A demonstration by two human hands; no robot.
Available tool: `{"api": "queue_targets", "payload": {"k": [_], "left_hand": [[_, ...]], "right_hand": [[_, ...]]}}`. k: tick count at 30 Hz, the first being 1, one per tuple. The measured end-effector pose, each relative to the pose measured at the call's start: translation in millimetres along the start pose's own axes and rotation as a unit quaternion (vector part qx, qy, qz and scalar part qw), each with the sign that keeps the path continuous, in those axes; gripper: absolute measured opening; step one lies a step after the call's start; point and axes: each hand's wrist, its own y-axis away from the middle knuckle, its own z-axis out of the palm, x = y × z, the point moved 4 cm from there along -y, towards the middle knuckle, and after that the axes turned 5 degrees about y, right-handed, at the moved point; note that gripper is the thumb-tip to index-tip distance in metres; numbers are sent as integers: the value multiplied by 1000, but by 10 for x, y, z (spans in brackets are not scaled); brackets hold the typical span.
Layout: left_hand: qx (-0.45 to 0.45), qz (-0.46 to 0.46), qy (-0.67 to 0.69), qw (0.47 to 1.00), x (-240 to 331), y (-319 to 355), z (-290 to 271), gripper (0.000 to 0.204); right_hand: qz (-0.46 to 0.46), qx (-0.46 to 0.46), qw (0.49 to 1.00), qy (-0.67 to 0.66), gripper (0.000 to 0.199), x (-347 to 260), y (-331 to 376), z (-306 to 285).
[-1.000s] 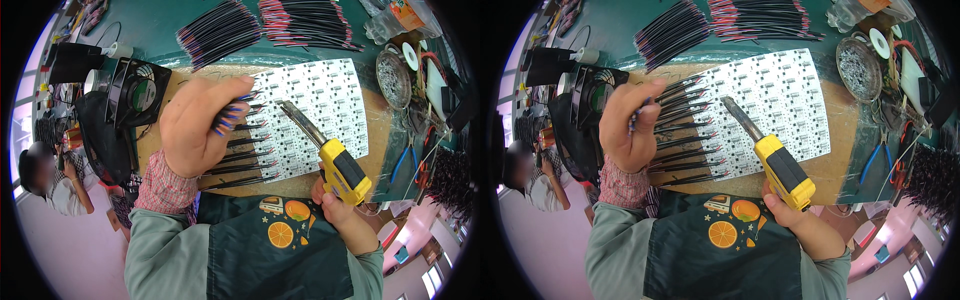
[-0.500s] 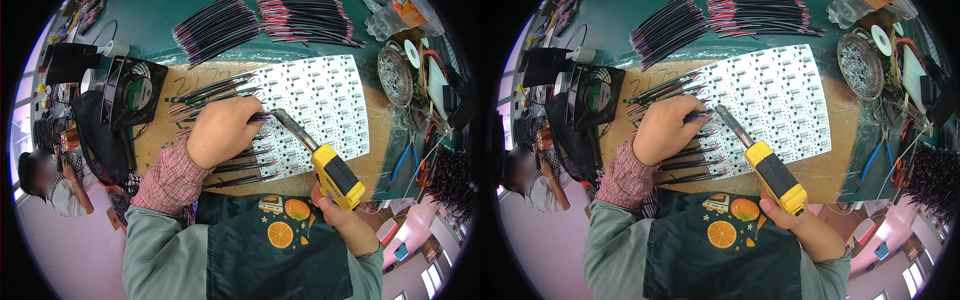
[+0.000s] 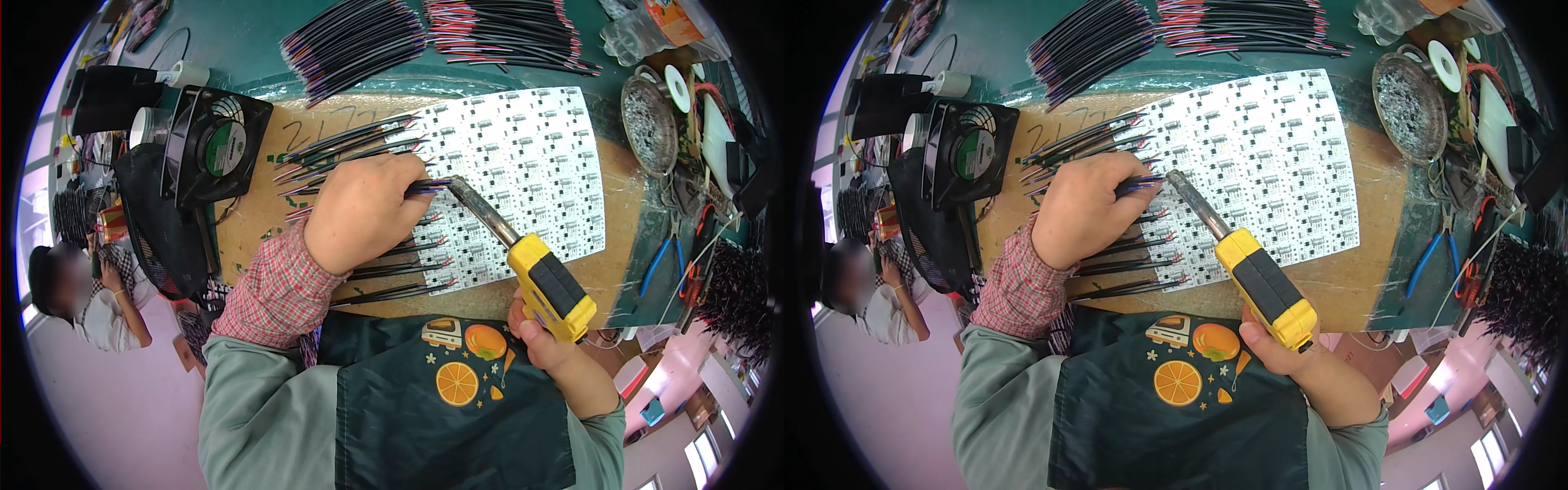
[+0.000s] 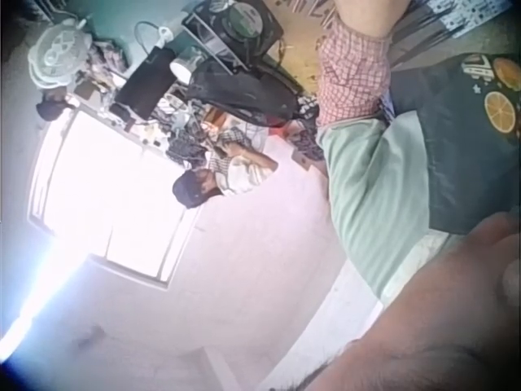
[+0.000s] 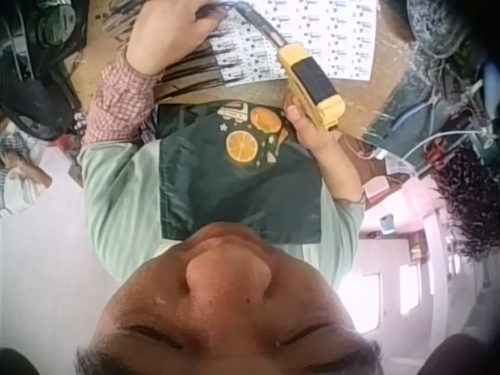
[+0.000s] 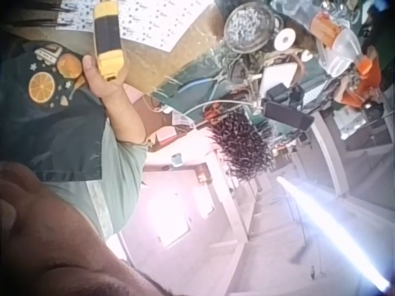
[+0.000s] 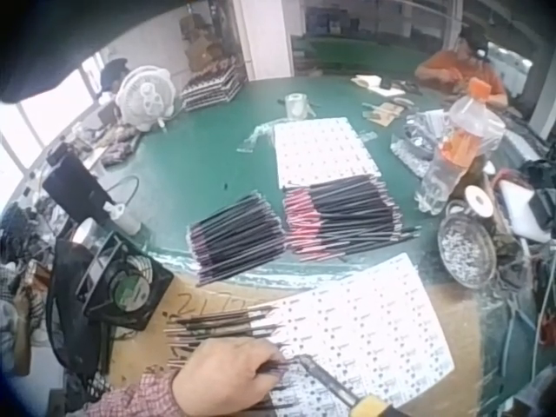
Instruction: The person solders thin wires onto metal contacts on a sheet of circuit boards using a soldering gun.
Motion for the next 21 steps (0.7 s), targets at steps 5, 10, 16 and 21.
{"api": "queue_targets", "payload": {"k": [5, 10, 16, 21], "left_hand": [[2, 1, -8, 1000, 17, -13, 5, 17], [18, 9, -6, 1000, -3, 4, 7, 15], [2, 5, 5, 1000, 4, -10, -4, 16], [10, 13, 12, 1000, -17, -15, 3, 15]], "right_hand": [[41, 12, 999, 4, 48, 5, 10, 32], [-8, -41, 999, -12, 16, -90, -42, 26], [-5, -19, 999, 28, 17, -158, 4, 23], [-5, -10, 999, 33, 18, -153, 3, 18]]}}
